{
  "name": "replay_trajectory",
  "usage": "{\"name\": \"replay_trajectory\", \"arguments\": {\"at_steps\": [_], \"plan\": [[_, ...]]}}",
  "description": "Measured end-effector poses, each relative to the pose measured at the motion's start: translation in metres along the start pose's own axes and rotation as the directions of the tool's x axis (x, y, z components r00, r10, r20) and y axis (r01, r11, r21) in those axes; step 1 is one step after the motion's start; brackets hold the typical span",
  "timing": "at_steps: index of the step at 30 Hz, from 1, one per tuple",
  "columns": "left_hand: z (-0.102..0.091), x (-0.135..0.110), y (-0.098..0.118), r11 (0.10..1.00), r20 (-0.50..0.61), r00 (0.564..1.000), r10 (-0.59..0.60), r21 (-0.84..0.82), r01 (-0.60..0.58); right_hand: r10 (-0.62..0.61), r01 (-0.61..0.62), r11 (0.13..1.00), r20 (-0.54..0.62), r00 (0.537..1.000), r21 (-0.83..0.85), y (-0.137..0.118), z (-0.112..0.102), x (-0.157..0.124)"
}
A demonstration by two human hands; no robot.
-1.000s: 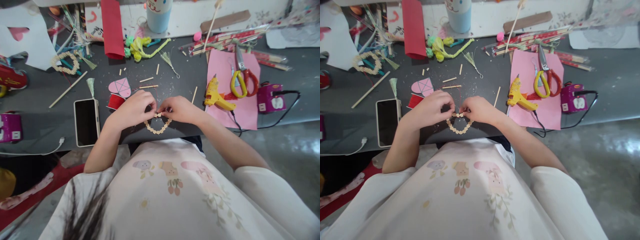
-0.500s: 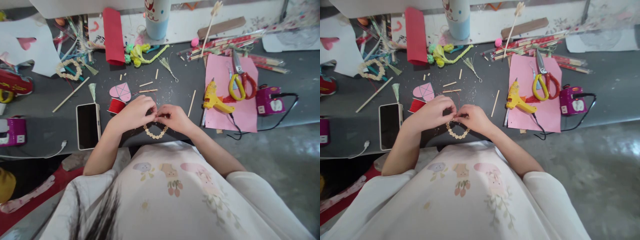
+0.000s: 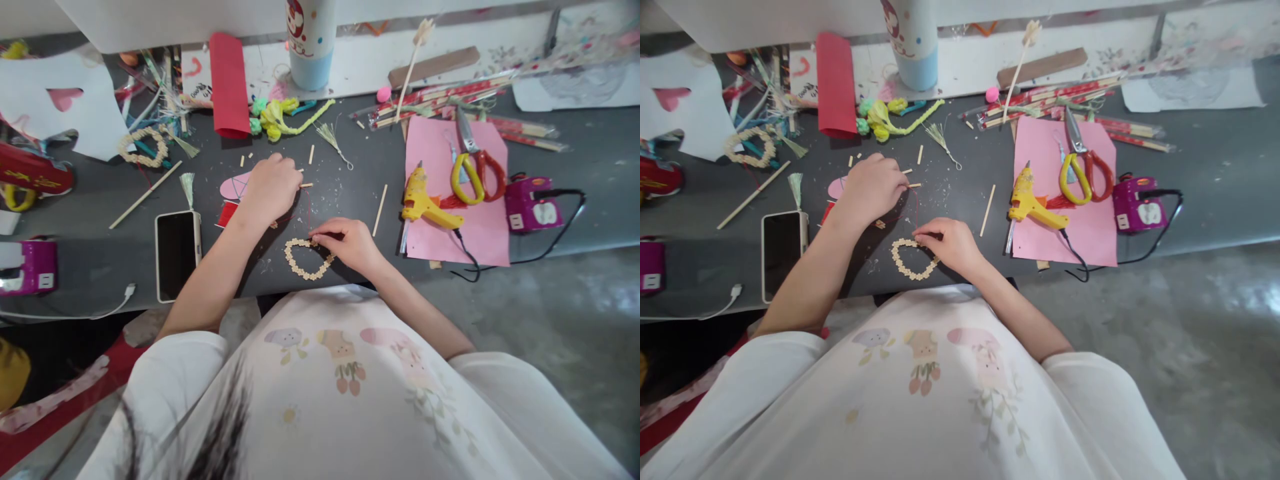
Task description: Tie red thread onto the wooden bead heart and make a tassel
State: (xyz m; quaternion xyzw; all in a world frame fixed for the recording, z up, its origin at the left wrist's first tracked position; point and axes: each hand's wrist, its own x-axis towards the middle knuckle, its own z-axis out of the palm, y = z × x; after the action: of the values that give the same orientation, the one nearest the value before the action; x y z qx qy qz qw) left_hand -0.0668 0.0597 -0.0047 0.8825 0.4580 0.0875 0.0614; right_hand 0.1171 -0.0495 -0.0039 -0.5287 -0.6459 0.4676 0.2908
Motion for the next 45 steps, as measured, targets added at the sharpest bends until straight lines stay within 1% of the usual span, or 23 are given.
{"name": "replay_trajectory", "arguments": {"at_steps": [5,8,12,18,20,23,25,26,30,32,34,37,39,42,45], "plan": [[0.004,0.000,-0.003,0.999,-0.029,0.999,0.038,-0.020,-0.038,0.024,-0.024,1.000,-0.013,1.000,0.015,0.001,0.002,-0.004],[0.004,0.001,-0.003,0.998,-0.042,0.998,0.041,-0.047,-0.043,0.023,-0.022,0.999,-0.021,1.000,0.025,0.001,0.002,-0.005],[0.004,0.001,0.000,1.000,-0.026,0.999,0.023,-0.020,-0.024,0.024,-0.024,1.000,-0.029,0.999,0.008,0.001,0.002,-0.006],[0.002,-0.002,0.002,0.996,0.004,0.998,0.064,0.059,-0.064,0.036,-0.036,0.999,-0.031,0.999,-0.003,0.002,0.001,-0.006],[0.002,-0.002,0.002,0.996,0.016,0.998,0.067,0.053,-0.067,0.043,-0.043,0.999,-0.031,0.999,-0.005,0.002,0.000,-0.007],[-0.002,-0.003,0.002,0.998,-0.001,0.998,0.064,0.020,-0.064,0.047,-0.047,0.999,-0.042,0.998,-0.004,0.001,0.000,-0.007],[-0.008,-0.004,0.003,0.998,-0.001,0.998,0.057,0.006,-0.057,0.043,-0.043,0.999,-0.053,0.998,0.004,0.001,0.001,-0.008],[-0.013,-0.005,0.003,0.999,0.016,0.998,0.054,-0.001,-0.054,0.038,-0.038,0.999,-0.059,0.998,0.007,0.001,0.001,-0.008],[-0.037,-0.015,0.010,0.995,0.123,0.992,0.030,-0.095,-0.018,0.023,-0.022,1.000,-0.082,0.996,0.018,0.004,0.004,-0.008],[-0.049,-0.023,0.015,0.989,0.171,0.985,0.006,-0.150,0.020,0.019,-0.015,0.999,-0.089,0.996,0.039,0.005,0.006,-0.008],[-0.058,-0.033,0.020,0.981,0.184,0.982,-0.032,-0.182,0.066,0.019,-0.014,0.998,-0.092,0.996,0.061,0.005,0.008,-0.009],[-0.070,-0.047,0.026,0.969,0.190,0.981,-0.027,-0.235,0.072,0.070,-0.057,0.993,-0.114,0.991,0.107,0.004,0.011,-0.009],[-0.077,-0.055,0.029,0.956,0.203,0.979,-0.012,-0.284,0.070,0.117,-0.094,0.981,-0.132,0.984,0.172,0.004,0.013,-0.008],[-0.085,-0.063,0.031,0.938,0.220,0.974,0.045,-0.344,0.034,0.188,-0.148,0.958,-0.147,0.971,0.248,0.003,0.016,-0.007],[-0.090,-0.065,0.033,0.919,0.252,0.958,0.138,-0.392,-0.029,0.223,-0.186,0.961,-0.175,0.959,0.207,0.002,0.016,-0.005]]}}
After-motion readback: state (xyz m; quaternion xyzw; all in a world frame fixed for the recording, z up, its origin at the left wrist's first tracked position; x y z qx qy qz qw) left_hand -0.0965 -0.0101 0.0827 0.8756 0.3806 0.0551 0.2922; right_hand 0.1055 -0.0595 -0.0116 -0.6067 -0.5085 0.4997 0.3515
